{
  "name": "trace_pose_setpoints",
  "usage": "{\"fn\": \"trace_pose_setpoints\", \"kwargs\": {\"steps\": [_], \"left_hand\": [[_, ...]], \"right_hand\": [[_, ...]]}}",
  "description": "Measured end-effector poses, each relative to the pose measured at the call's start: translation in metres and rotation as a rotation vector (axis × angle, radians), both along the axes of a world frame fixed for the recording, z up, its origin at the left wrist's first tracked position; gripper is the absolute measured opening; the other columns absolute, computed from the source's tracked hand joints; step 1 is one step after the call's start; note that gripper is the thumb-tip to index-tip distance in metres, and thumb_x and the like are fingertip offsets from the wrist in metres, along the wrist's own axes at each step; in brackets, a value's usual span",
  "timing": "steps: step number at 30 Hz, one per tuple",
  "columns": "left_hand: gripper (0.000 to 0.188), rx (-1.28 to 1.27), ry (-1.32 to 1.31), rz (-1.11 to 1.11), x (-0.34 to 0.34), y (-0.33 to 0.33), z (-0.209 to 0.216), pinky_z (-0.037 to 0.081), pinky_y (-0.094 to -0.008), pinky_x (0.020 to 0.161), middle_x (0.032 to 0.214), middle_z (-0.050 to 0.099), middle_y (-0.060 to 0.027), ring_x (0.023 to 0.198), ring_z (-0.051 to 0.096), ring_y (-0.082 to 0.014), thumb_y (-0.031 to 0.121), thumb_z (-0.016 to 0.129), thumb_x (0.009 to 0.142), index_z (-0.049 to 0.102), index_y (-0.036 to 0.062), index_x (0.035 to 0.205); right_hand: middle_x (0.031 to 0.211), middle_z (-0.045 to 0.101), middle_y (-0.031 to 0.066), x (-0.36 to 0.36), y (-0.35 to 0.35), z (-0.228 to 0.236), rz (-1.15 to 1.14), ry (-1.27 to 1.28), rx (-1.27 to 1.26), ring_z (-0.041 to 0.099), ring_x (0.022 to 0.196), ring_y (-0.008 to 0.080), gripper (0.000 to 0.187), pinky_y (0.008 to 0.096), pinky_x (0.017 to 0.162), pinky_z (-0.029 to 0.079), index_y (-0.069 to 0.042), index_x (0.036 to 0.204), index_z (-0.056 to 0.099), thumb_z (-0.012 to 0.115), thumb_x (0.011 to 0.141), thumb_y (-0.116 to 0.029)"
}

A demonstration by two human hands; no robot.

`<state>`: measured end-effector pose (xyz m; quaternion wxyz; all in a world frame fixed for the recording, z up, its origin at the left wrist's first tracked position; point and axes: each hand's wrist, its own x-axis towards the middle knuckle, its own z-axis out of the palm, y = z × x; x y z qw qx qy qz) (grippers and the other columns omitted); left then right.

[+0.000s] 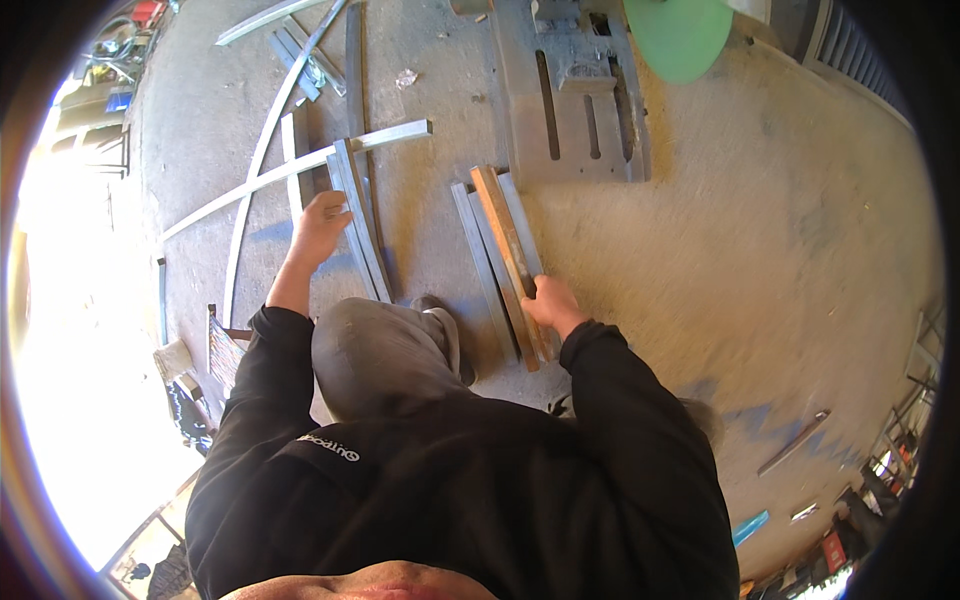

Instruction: The person selects square metal tubes from a pile, carries them to a chop saw, and cuts them into shorter pieces. The person handles the tubes by hand and operates the saw to produce multiple cut sections.

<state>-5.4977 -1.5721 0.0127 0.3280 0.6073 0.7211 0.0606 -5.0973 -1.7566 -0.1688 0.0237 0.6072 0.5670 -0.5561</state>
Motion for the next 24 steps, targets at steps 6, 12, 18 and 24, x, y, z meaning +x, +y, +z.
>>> {"fn": "trace_pose_setpoints", "kwargs": {"steps": [6, 12, 18, 24], "left_hand": [[0.058, -0.201, -0.104, -0.504, 0.136, 0.028, 0.058, 0.055, -0.0439, 0.101, 0.12, 0.076, -0.0234, 0.115, 0.073, -0.0343, 0.046, 0.081, 0.092, 0.072, -0.0001, 0.126], [0.055, -0.311, -0.505, -0.536, 0.249, 0.002, 0.072, 0.057, -0.042, 0.093, 0.113, 0.077, -0.0223, 0.105, 0.074, -0.0281, 0.043, 0.079, 0.097, 0.072, -0.0049, 0.123], [0.048, -0.117, -0.349, -0.363, 0.327, -0.003, 0.065, 0.057, -0.0451, 0.071, 0.08, 0.073, -0.024, 0.077, 0.074, -0.0328, 0.041, 0.079, 0.095, 0.069, -0.0067, 0.098], [0.051, -0.032, -0.333, -0.318, 0.352, -0.016, 0.045, 0.059, -0.048, 0.079, 0.095, 0.075, -0.0289, 0.088, 0.076, -0.0417, 0.034, 0.081, 0.092, 0.064, -0.0072, 0.116]], "right_hand": [[0.099, 0.075, 0.0273, 0.036, 0.038, 0.088, -0.027, 0.22, 0.229, 0.072, 0.095, 0.0468, 0.04, 0.0508, 0.085, 0.059, 0.001, 0.108, 0.071, 0.075, 0.081, -0.029], [0.095, 0.077, 0.0228, 0.083, 0.052, 0.176, -0.112, 0.418, 0.105, 0.076, 0.089, 0.0372, 0.048, 0.0433, 0.083, 0.06, 0.005, 0.125, 0.067, 0.074, 0.084, -0.02], [0.102, 0.076, 0.0263, 0.094, 0.051, 0.191, -0.253, 0.252, 0.257, 0.073, 0.095, 0.044, 0.06, 0.0473, 0.086, 0.058, 0.007, 0.128, 0.062, 0.082, 0.086, -0.031], [0.105, 0.076, 0.025, 0.086, 0.068, 0.157, -0.399, 0.437, 0.241, 0.074, 0.099, 0.0423, 0.058, 0.0464, 0.089, 0.058, 0.003, 0.121, 0.068, 0.085, 0.087, -0.04]]}}
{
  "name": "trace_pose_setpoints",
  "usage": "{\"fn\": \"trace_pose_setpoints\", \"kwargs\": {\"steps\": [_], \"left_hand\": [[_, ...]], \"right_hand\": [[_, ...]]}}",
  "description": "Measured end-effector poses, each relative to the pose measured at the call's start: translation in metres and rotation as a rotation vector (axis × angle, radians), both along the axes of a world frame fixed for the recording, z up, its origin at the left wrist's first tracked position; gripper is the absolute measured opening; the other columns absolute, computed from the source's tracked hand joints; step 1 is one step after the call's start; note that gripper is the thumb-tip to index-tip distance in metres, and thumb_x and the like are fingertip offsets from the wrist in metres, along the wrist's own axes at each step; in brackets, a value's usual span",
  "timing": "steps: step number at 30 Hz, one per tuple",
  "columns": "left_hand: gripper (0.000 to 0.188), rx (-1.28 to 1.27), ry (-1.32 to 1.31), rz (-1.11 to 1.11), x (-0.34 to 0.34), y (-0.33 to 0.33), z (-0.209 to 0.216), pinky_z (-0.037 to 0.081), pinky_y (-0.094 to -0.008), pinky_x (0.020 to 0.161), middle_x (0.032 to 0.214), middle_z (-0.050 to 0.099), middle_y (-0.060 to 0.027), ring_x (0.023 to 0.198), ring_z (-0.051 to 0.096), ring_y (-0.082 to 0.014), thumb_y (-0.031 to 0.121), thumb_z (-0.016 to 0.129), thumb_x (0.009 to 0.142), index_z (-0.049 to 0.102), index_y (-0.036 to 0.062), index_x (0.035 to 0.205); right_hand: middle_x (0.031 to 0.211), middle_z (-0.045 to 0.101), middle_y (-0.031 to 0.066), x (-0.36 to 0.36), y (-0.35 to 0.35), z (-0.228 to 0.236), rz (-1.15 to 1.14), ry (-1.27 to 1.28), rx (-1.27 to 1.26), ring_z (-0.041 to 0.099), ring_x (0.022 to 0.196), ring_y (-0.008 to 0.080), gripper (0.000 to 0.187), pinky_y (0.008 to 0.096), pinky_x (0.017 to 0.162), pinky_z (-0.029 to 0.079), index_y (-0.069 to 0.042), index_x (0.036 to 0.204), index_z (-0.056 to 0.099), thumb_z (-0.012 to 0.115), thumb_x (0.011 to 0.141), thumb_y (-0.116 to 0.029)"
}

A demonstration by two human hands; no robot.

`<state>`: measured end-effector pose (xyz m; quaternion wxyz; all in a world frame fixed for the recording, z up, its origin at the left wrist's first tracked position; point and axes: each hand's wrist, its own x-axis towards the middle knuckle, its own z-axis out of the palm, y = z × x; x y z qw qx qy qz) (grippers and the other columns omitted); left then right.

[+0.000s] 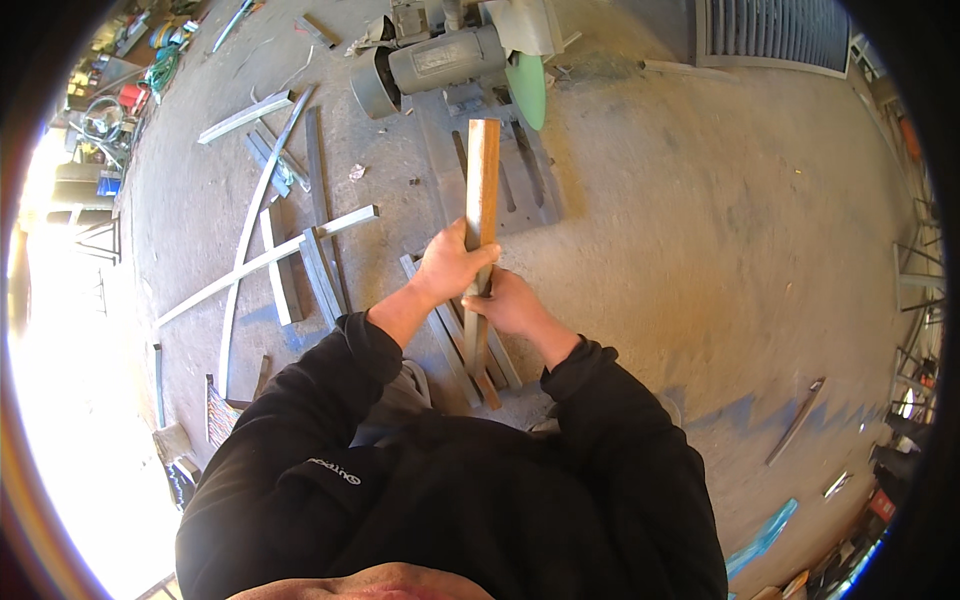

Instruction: The person selects square metal tubes from a pile, carries them to a chop saw, and cuts them into shorter pieces. The person handles the tubes by hand and operates the saw to produce multiple cut sections.

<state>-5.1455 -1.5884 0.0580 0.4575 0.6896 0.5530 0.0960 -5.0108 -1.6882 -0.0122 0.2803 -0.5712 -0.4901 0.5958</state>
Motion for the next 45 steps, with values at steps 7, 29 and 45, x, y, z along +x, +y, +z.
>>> {"fn": "trace_pose_setpoints", "kwargs": {"steps": [7, 29, 45], "left_hand": [[0.047, 0.116, 0.291, -0.016, 0.013, 0.063, -0.023, 0.058, -0.0535, 0.095, 0.107, 0.075, -0.0302, 0.106, 0.073, -0.0479, 0.031, 0.07, 0.098, 0.057, -0.0047, 0.126], [0.053, 0.318, 0.766, -0.136, 0.028, 0.109, -0.001, 0.059, -0.0537, 0.095, 0.111, 0.077, -0.0243, 0.109, 0.074, -0.0429, 0.055, 0.067, 0.1, 0.065, 0.0092, 0.127], [0.053, 0.276, 0.787, -0.186, 0.032, 0.107, 0.009, 0.057, -0.0519, 0.1, 0.116, 0.077, -0.0219, 0.114, 0.073, -0.041, 0.053, 0.066, 0.101, 0.065, 0.0092, 0.131]], "right_hand": [[0.123, 0.075, 0.0258, -0.021, 0.003, 0.011, 0.239, -0.098, -0.017, 0.074, 0.115, 0.0376, 0.087, 0.0427, 0.098, 0.057, 0.011, 0.142, 0.052, 0.082, 0.088, -0.051], [0.109, 0.073, 0.0287, 0.019, -0.031, 0.051, 0.487, -0.423, 0.061, 0.071, 0.105, 0.0473, 0.066, 0.0548, 0.09, 0.058, 0.005, 0.129, 0.057, 0.078, 0.093, -0.046], [0.116, 0.072, 0.029, 0.029, -0.037, 0.062, 0.502, -0.402, 0.047, 0.07, 0.11, 0.0474, 0.069, 0.0531, 0.096, 0.056, 0.004, 0.137, 0.056, 0.079, 0.091, -0.042]]}}
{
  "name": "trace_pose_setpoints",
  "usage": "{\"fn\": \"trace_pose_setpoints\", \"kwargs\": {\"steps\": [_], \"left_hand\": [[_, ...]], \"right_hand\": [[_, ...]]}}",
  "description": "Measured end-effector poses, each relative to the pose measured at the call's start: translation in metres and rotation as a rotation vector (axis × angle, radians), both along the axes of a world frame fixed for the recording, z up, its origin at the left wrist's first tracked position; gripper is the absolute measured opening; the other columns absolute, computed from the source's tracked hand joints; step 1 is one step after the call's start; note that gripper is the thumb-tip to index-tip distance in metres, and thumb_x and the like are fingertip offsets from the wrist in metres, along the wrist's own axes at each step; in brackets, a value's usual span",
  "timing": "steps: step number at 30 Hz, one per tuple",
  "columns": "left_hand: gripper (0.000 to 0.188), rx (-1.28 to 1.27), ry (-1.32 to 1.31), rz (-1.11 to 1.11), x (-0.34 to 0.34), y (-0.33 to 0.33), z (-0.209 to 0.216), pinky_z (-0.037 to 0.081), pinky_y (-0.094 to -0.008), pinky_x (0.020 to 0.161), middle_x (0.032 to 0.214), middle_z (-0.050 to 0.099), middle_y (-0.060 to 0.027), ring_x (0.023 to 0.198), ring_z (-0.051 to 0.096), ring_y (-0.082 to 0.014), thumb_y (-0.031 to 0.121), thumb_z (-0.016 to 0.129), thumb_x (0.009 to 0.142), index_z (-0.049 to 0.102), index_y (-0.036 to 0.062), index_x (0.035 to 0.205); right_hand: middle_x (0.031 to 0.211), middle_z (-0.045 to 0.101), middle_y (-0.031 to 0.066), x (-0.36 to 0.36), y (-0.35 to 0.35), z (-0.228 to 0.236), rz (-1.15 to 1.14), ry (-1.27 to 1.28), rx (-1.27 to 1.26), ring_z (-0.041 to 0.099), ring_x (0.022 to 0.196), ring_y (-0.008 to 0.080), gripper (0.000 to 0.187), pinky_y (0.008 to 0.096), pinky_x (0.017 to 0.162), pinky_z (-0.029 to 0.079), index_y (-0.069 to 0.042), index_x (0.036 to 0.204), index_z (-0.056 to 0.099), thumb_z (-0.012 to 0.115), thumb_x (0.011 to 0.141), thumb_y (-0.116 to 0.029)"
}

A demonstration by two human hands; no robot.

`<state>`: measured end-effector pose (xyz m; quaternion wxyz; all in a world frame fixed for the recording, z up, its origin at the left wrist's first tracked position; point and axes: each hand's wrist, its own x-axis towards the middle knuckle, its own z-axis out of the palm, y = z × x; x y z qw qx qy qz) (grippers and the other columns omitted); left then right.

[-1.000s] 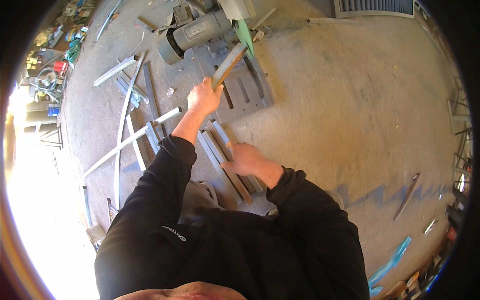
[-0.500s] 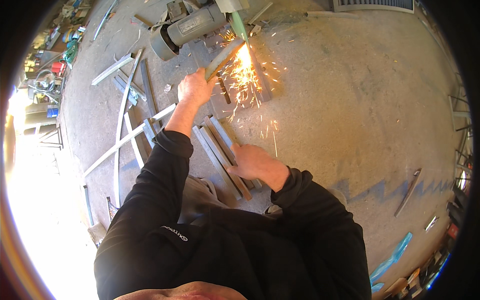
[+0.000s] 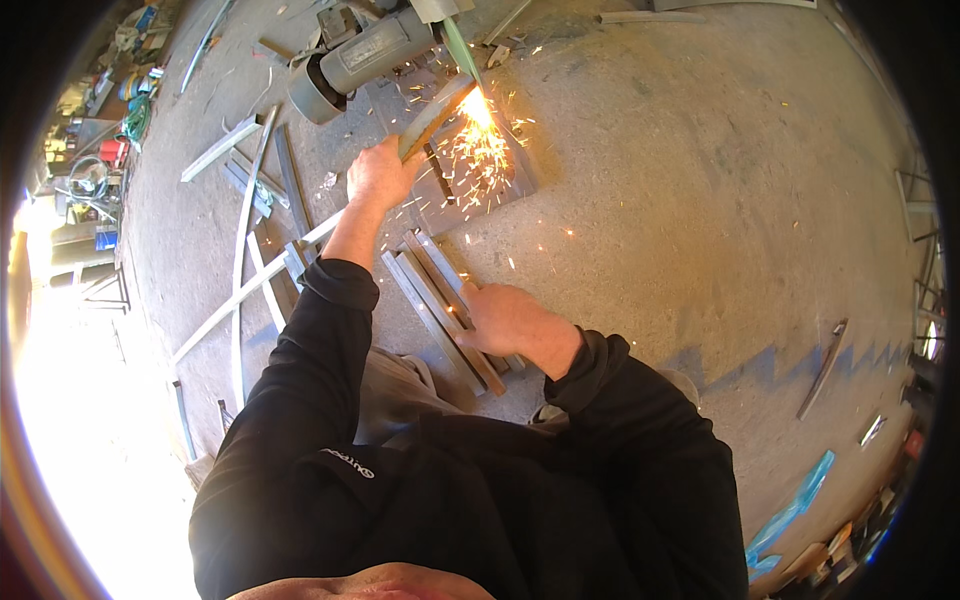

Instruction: The person selects square metal tubes from a pile, carries them to a chop saw, and cuts them into shorter pieces. The person handles the tubes by hand and operates the saw to produce multiple cut sections.

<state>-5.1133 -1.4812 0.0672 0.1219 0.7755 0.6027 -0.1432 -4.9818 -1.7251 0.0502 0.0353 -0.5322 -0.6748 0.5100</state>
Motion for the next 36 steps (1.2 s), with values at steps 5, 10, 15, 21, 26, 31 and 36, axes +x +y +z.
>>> {"fn": "trace_pose_setpoints", "kwargs": {"steps": [5, 10, 15, 21, 26, 31, 36], "left_hand": [[0.054, 0.008, -0.032, 0.019, -0.002, -0.002, -0.001, 0.058, -0.0521, 0.1, 0.118, 0.077, -0.0222, 0.115, 0.073, -0.0412, 0.053, 0.067, 0.101, 0.065, 0.0095, 0.132], [0.054, 0.002, -0.013, -0.002, -0.002, -0.001, -0.003, 0.057, -0.0522, 0.1, 0.118, 0.077, -0.0219, 0.115, 0.073, -0.0412, 0.053, 0.067, 0.101, 0.065, 0.0097, 0.132], [0.053, -0.003, -0.013, -0.006, -0.002, 0.001, -0.006, 0.057, -0.052, 0.101, 0.118, 0.076, -0.0219, 0.115, 0.073, -0.0411, 0.054, 0.066, 0.101, 0.065, 0.0096, 0.131], [0.053, 0.008, -0.019, 0.006, -0.001, 0.002, -0.008, 0.057, -0.052, 0.101, 0.118, 0.076, -0.0216, 0.115, 0.073, -0.0407, 0.054, 0.066, 0.101, 0.066, 0.0096, 0.13], [0.052, 0.012, -0.02, 0.001, -0.004, 0.004, -0.012, 0.057, -0.0524, 0.101, 0.117, 0.077, -0.0216, 0.115, 0.073, -0.0408, 0.054, 0.067, 0.101, 0.066, 0.0095, 0.129], [0.055, 0.03, -0.062, -0.006, -0.006, 0.005, -0.015, 0.056, -0.0555, 0.099, 0.115, 0.076, -0.0251, 0.112, 0.072, -0.0451, 0.054, 0.069, 0.098, 0.067, 0.0094, 0.13], [0.05, 0.011, -0.03, -0.094, -0.014, 0.001, -0.01, 0.057, -0.0532, 0.096, 0.113, 0.077, -0.0211, 0.11, 0.073, -0.0414, 0.054, 0.069, 0.099, 0.067, 0.0118, 0.125]], "right_hand": [[0.116, 0.072, 0.0295, 0.001, 0.002, 0.004, 0.007, -0.009, -0.023, 0.07, 0.11, 0.0473, 0.07, 0.0527, 0.095, 0.056, 0.004, 0.138, 0.056, 0.08, 0.091, -0.041], [0.117, 0.072, 0.0286, 0.002, 0.0, 0.002, 0.011, -0.006, -0.005, 0.069, 0.111, 0.047, 0.069, 0.0526, 0.095, 0.056, 0.004, 0.138, 0.056, 0.08, 0.091, -0.04], [0.118, 0.072, 0.0283, 0.002, -0.001, 0.0, 0.014, -0.005, -0.008, 0.069, 0.113, 0.0467, 0.069, 0.0524, 0.096, 0.056, 0.004, 0.138, 0.056, 0.08, 0.091, -0.04], [0.117, 0.071, 0.0284, 0.004, -0.001, 0.0, 0.021, 0.0, -0.009, 0.069, 0.112, 0.0462, 0.069, 0.0522, 0.096, 0.056, 0.004, 0.138, 0.056, 0.08, 0.091, -0.041], [0.116, 0.071, 0.0286, 0.006, -0.002, -0.002, 0.019, 0.007, -0.021, 0.069, 0.111, 0.0461, 0.069, 0.052, 0.095, 0.056, 0.004, 0.138, 0.056, 0.08, 0.091, -0.041], [0.103, 0.073, 0.0252, 0.005, -0.004, -0.007, -0.003, 0.021, 0.059, 0.07, 0.103, 0.0464, 0.061, 0.0547, 0.088, 0.057, 0.006, 0.123, 0.059, 0.081, 0.09, -0.042], [0.115, 0.072, 0.0275, 0.005, -0.001, -0.007, 0.044, 0.003, 0.0, 0.069, 0.11, 0.0454, 0.068, 0.0521, 0.096, 0.056, 0.004, 0.135, 0.058, 0.079, 0.09, -0.043]]}}
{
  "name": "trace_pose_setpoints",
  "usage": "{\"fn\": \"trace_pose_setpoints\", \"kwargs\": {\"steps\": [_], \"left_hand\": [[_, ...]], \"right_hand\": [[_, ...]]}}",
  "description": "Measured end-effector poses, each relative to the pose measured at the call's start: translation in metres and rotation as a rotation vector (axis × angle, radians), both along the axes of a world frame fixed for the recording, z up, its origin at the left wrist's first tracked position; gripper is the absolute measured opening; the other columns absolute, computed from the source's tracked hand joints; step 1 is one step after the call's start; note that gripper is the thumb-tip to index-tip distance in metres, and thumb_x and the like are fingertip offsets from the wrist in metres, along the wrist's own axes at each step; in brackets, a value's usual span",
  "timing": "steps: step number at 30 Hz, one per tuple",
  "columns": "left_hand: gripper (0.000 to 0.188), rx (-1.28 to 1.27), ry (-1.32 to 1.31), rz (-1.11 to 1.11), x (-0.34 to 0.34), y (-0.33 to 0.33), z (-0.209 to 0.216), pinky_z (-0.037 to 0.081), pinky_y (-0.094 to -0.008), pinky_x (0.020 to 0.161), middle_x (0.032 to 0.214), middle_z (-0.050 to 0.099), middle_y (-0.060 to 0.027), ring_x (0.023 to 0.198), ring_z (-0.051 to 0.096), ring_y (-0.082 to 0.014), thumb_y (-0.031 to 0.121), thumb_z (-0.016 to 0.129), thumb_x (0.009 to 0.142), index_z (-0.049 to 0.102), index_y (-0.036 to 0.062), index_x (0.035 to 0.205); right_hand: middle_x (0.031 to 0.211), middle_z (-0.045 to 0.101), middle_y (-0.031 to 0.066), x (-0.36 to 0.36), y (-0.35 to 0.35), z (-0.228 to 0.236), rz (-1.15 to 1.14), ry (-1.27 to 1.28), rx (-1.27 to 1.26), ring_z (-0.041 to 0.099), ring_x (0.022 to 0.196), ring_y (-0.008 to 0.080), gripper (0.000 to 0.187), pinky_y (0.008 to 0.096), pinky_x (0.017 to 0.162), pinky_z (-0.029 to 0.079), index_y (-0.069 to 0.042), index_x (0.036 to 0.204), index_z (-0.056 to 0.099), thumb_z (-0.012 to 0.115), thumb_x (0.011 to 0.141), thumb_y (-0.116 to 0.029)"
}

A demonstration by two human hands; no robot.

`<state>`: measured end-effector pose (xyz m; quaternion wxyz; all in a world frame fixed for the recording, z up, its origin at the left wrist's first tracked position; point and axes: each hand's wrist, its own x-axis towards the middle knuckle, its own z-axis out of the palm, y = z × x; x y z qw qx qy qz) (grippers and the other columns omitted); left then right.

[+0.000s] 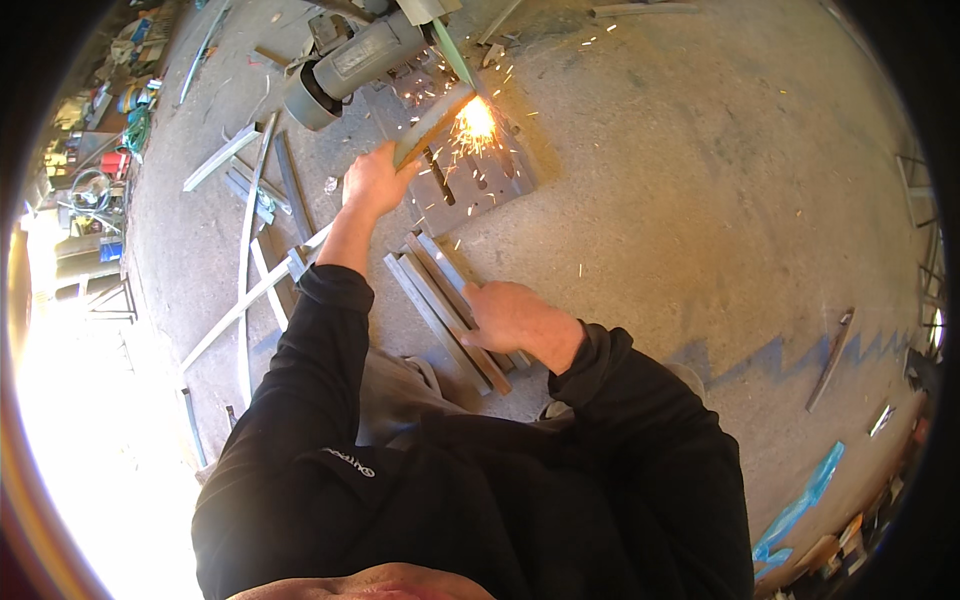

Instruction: The person selects square metal tubes from a pile, carries them to a chop saw, and cuts them into shorter pieces. The person handles the tubes by hand and operates the saw to produce multiple cut sections.

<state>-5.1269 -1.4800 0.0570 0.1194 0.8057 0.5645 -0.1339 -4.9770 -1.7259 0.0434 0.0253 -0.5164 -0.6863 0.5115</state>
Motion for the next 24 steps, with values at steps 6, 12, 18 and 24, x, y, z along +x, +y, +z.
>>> {"fn": "trace_pose_setpoints", "kwargs": {"steps": [6, 12, 18, 24], "left_hand": [[0.045, 0.065, -0.267, -0.182, -0.033, 0.007, 0.01, 0.058, -0.0518, 0.083, 0.094, 0.077, -0.0171, 0.092, 0.074, -0.0408, 0.05, 0.078, 0.091, 0.072, 0.0123, 0.114], [0.043, 0.089, -0.442, -0.192, -0.052, 0.02, 0.011, 0.058, -0.0502, 0.078, 0.088, 0.076, -0.0168, 0.086, 0.074, -0.0398, 0.045, 0.083, 0.087, 0.075, 0.0115, 0.113], [0.049, 0.098, -0.327, -0.091, -0.043, 0.022, 0.001, 0.058, -0.0519, 0.084, 0.095, 0.077, -0.0194, 0.093, 0.074, -0.0412, 0.047, 0.081, 0.089, 0.073, 0.0103, 0.12], [0.054, 0.074, -0.106, 0.062, -0.013, 0.018, -0.006, 0.058, -0.0522, 0.095, 0.111, 0.078, -0.0203, 0.109, 0.073, -0.0409, 0.049, 0.077, 0.092, 0.069, 0.0105, 0.13]], "right_hand": [[0.114, 0.072, 0.0272, 0.002, -0.001, -0.001, 0.03, -0.013, -0.034, 0.069, 0.111, 0.0446, 0.063, 0.0518, 0.096, 0.056, 0.003, 0.13, 0.062, 0.079, 0.09, -0.043], [0.111, 0.073, 0.0255, 0.003, 0.001, -0.003, 0.025, 0.007, -0.007, 0.069, 0.11, 0.0443, 0.058, 0.0525, 0.094, 0.056, 0.003, 0.12, 0.065, 0.079, 0.088, -0.043], [0.112, 0.074, 0.0245, 0.0, 0.0, -0.006, 0.035, 0.006, 0.01, 0.069, 0.11, 0.0444, 0.055, 0.053, 0.094, 0.056, 0.003, 0.117, 0.065, 0.079, 0.088, -0.042], [0.111, 0.073, 0.0236, -0.001, -0.001, -0.008, 0.028, 0.008, 0.002, 0.068, 0.111, 0.0445, 0.054, 0.0535, 0.094, 0.055, 0.001, 0.117, 0.065, 0.08, 0.088, -0.042]]}}
